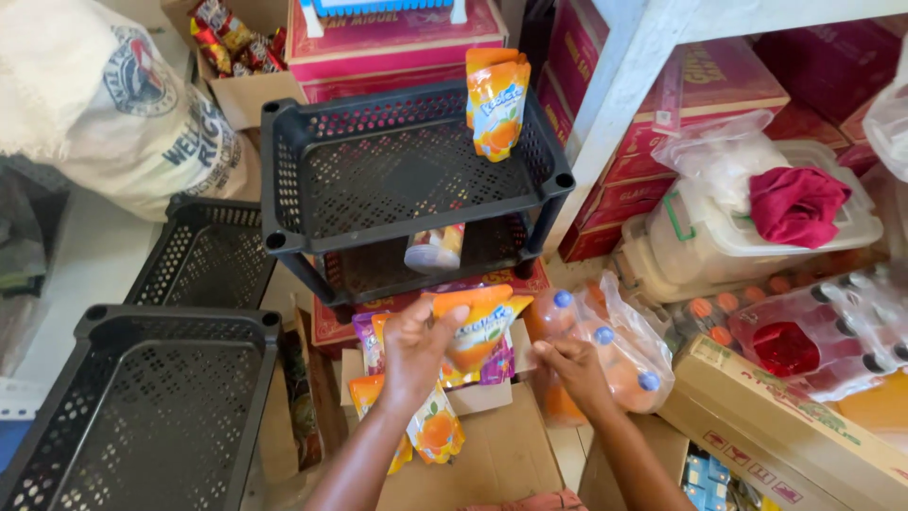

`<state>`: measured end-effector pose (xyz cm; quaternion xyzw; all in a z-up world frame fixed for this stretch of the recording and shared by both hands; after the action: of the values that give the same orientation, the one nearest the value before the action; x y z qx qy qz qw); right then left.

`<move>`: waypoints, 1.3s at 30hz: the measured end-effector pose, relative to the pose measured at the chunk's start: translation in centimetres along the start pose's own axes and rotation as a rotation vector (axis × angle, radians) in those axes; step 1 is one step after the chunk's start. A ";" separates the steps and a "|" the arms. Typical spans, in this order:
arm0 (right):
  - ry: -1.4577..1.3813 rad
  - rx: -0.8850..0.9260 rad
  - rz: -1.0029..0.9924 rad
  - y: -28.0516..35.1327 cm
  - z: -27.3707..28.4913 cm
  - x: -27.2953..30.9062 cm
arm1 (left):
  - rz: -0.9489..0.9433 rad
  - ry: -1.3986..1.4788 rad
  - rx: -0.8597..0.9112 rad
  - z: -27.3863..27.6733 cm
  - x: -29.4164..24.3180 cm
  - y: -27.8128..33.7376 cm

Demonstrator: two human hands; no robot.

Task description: The recorder is restocking a shelf by moving juice pouches from a cardboard box on the floor into a black plastic storage rack.

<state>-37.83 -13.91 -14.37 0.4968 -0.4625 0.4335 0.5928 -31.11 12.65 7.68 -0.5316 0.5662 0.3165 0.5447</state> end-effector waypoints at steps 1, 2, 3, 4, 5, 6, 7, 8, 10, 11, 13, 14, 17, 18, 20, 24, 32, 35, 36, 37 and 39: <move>-0.002 -0.006 0.007 0.1 -0.7 4.3 | -0.006 -0.001 0.007 -0.4 -0.3 -0.8; 0.009 -0.009 0.148 0.4 -1.5 9.6 | -0.004 0.054 0.011 -0.7 -0.5 -1.5; 0.023 -0.011 0.288 0.9 -2.3 14.8 | -0.002 0.111 0.015 -1.1 -0.7 -2.3; 0.022 -0.018 0.295 0.4 -2.5 15.6 | -0.007 0.110 0.023 -1.4 -0.8 -2.8; -0.003 -0.009 0.389 0.2 -2.8 17.0 | 0.011 0.120 0.033 -1.6 -0.7 -3.2; -0.026 0.002 0.483 0.0 -3.1 18.3 | 0.029 0.129 0.043 -1.9 -0.7 -3.6; -0.027 0.001 0.490 -0.2 -3.4 18.5 | 0.023 0.128 0.045 -1.9 -0.4 -3.8; -0.082 -0.003 0.482 -0.5 -3.6 18.6 | 0.005 0.144 0.055 -2.0 -0.2 -4.0; -0.136 0.000 0.480 -0.9 -4.0 18.7 | -0.022 0.158 0.062 -1.9 0.1 -4.4; -0.183 -0.029 0.464 -1.0 -4.0 18.5 | -0.004 0.169 0.062 -1.8 0.4 -4.6; -0.229 -0.054 0.450 -1.1 -4.2 18.6 | 0.009 0.178 0.060 -1.1 1.2 -4.9; -0.243 -0.088 0.455 -1.0 -4.1 18.9 | 0.032 0.242 0.076 -0.8 1.9 -5.1; -0.225 -0.134 0.499 -0.5 -3.9 20.5 | 0.038 0.284 0.149 -0.1 1.3 -5.2; -0.193 -0.151 0.538 -0.1 -3.8 21.3 | 0.022 0.263 0.211 -0.2 0.6 -5.2; -0.119 -0.165 0.551 -0.1 -3.4 21.4 | -0.024 0.149 0.231 0.8 2.7 -4.9; 0.055 -0.213 0.533 -1.1 -1.8 19.7 | -0.016 -0.001 0.164 2.5 8.6 -5.3; -0.020 -0.176 0.491 -7.1 1.3 20.1 | -0.038 0.001 0.148 0.3 7.5 -10.4; 0.071 -0.194 0.448 -10.5 2.8 24.8 | -0.093 -0.125 0.155 -0.9 4.6 -15.3; 0.147 -0.202 0.459 -11.4 3.3 26.7 | -0.089 -0.218 0.138 -1.1 4.1 -17.0; 0.140 -0.208 0.458 -12.5 3.5 28.5 | -0.088 -0.223 0.146 -1.5 3.5 -18.7; 0.333 -0.208 0.570 -14.4 3.5 32.9 | -0.180 -0.304 0.080 -1.9 1.6 -22.3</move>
<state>-17.72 -17.45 15.42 0.2072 -0.5211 0.6074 0.5627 -10.24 5.21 11.45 -0.5043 0.4396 0.3203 0.6707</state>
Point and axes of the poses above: each hand's wrist, its own y-axis away from the middle knuckle, its own z-axis out of the back of the hand, x = y × z, the point moved 7 cm from there along -y, towards the middle knuckle, and after that the axes turned 2 degrees about -z, right-handed, at the moved point
